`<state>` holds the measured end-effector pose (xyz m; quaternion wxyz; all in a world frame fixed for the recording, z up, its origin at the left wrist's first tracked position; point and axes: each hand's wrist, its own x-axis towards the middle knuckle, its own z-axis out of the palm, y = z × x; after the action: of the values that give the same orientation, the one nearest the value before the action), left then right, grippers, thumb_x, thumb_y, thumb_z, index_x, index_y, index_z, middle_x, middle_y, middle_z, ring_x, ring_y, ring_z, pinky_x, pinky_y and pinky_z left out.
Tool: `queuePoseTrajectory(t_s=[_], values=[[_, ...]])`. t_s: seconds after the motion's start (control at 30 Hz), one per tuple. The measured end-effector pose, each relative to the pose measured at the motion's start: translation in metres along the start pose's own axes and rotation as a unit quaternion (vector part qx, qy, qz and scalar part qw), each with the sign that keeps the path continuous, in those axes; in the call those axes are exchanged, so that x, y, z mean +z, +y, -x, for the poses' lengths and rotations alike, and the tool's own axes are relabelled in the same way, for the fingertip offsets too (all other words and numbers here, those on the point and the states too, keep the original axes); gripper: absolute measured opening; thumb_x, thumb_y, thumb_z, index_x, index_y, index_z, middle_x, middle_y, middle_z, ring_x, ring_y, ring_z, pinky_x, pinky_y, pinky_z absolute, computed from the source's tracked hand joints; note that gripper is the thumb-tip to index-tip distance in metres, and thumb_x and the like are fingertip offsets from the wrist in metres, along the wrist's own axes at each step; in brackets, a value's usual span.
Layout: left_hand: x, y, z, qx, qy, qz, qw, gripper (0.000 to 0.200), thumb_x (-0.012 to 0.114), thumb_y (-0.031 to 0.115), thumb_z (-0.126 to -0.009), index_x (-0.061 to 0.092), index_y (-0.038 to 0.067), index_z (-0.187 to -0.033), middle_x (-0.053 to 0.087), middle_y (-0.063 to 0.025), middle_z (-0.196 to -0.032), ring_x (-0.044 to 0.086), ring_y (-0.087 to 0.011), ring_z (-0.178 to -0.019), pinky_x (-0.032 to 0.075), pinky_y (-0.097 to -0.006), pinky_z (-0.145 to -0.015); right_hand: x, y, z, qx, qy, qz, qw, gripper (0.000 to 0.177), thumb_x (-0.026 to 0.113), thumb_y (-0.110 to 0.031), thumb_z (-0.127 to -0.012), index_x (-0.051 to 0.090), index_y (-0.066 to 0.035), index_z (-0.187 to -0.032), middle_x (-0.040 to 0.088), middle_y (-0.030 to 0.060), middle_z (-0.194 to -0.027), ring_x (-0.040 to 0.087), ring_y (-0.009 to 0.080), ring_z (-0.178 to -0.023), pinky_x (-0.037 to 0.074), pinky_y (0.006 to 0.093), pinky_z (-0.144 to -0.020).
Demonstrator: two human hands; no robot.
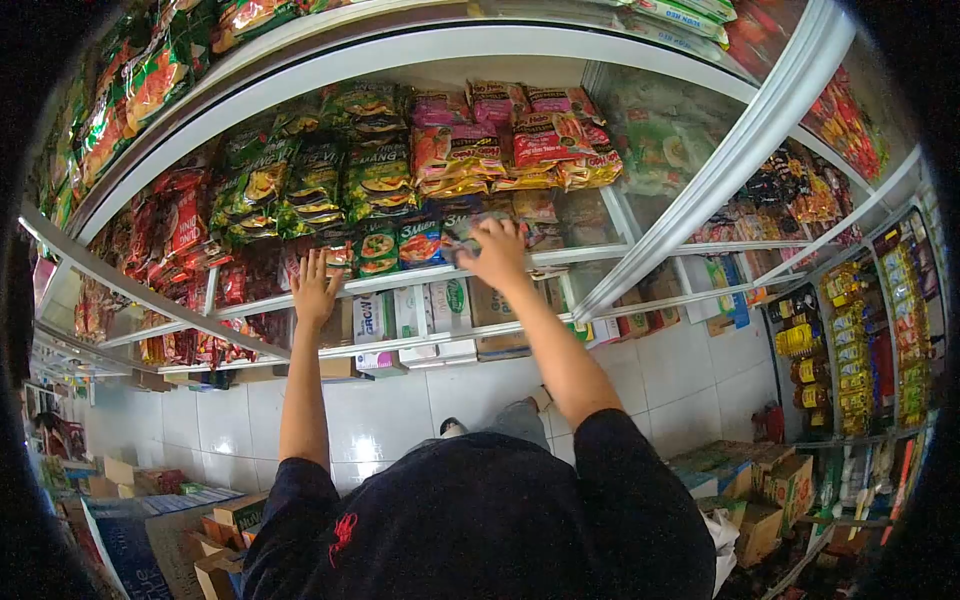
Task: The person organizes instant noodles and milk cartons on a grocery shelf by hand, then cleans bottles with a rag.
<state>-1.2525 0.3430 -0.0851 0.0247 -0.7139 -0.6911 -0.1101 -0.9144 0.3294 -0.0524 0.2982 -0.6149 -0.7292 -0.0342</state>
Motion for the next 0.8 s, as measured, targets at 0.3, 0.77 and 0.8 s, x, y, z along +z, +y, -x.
queuePoseTrajectory(t_s=[0.3, 0.77, 0.8], values=[[-0.003, 0.002, 0.001, 0.004, 0.012, -0.006, 1.0, 0.061, 0.031, 0.053, -0.085, 0.025, 0.016, -0.134, 0.024, -0.0066, -0.139, 0.018, -0.025, -0.129, 0.01, -0.0452, -0.103, -0.055, 0.159, -0.004, 0.158, 0.093, 0.121, 0.976, 0.037, 0.067, -0.026, -0.06, 0.062, -0.006, -0.091, 0.057, 0.0117, -0.094, 0.051, 0.0295, -0.09, 0.04, 0.0405, -0.08], [0.0, -0.004, -0.001, 0.017, 0.019, 0.011, 1.0, 0.062, 0.034, 0.053, -0.085, 0.024, 0.018, -0.135, 0.021, -0.0067, -0.141, 0.018, -0.0269, -0.129, 0.013, -0.0506, -0.101, 0.002, 0.016, -0.025, -0.075, 0.025, -0.05, 0.996, 0.03, 0.066, -0.025, -0.063, 0.063, -0.009, -0.088, 0.057, 0.0082, -0.092, 0.051, 0.0261, -0.092, 0.04, 0.0377, -0.082], [-0.002, -0.003, -0.001, 0.016, 0.014, 0.014, 1.0, 0.062, 0.034, 0.053, -0.085, 0.024, 0.018, -0.135, 0.02, -0.0067, -0.141, 0.018, -0.0268, -0.129, 0.013, -0.0505, -0.101, -0.002, 0.05, -0.02, -0.059, 0.063, -0.021, 0.996, 0.029, 0.067, -0.024, -0.062, 0.063, -0.008, -0.086, 0.058, 0.0093, -0.092, 0.052, 0.0271, -0.09, 0.04, 0.0376, -0.082]])
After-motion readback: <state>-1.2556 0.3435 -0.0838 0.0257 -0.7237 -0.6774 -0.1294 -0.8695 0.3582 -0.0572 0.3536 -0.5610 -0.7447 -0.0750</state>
